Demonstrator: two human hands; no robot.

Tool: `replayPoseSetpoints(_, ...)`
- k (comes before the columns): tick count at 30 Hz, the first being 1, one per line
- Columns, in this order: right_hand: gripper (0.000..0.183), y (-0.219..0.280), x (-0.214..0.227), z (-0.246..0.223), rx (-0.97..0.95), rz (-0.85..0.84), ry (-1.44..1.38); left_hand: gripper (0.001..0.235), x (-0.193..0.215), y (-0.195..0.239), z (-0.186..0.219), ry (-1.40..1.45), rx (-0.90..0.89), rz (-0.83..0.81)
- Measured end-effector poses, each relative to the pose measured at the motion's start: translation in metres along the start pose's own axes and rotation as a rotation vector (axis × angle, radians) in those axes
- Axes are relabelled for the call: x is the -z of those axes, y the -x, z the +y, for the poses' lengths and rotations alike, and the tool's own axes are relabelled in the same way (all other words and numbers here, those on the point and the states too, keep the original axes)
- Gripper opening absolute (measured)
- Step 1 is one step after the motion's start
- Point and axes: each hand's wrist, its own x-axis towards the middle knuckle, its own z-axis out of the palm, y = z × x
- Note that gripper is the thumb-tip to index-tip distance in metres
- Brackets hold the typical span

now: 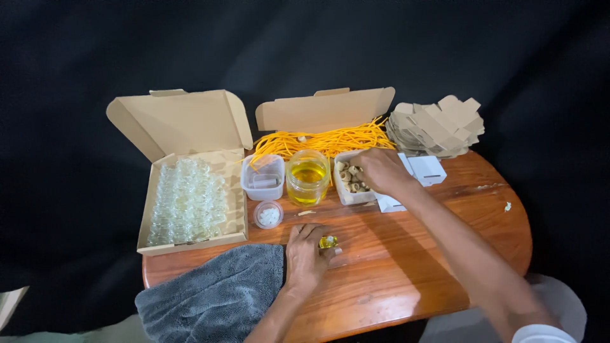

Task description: Assembling small perfume bottles by attaching caps with strings and folding cardboard packaging boxes.

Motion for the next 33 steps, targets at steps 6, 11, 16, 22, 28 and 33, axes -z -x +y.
replayPoseSetpoints(6,0.041,0.010,0.011,-0.001,-0.031,0.001,-0.085,0.044,-0.001,0.000,-0.002,0.010,0.018,-0.011)
replayPoseSetpoints(11,0.058,0.020,0.021,-0.006,-0.021,0.020,-0.170,0.036,0.002,0.000,0.000,0.049,0.003,0.017)
replayPoseSetpoints(16,0.043,0.029,0.029,-0.009,-0.073,0.021,-0.274,0.032,0.000,0.000,0.000,0.075,0.019,0.014)
replayPoseSetpoints(22,0.027,0.033,0.021,-0.008,0.025,0.129,-0.168,0.032,-0.004,0.002,-0.004,0.044,0.004,0.004)
replayPoseSetpoints(28,0.038,0.033,0.014,-0.001,0.111,0.205,-0.191,0.040,-0.003,0.000,-0.003,0.040,0.020,0.013)
replayPoseSetpoints(33,0.020,0.036,0.033,-0.014,-0.188,0.153,-0.771,0.069,-0.001,0.002,-0.002,0.059,0.037,0.040)
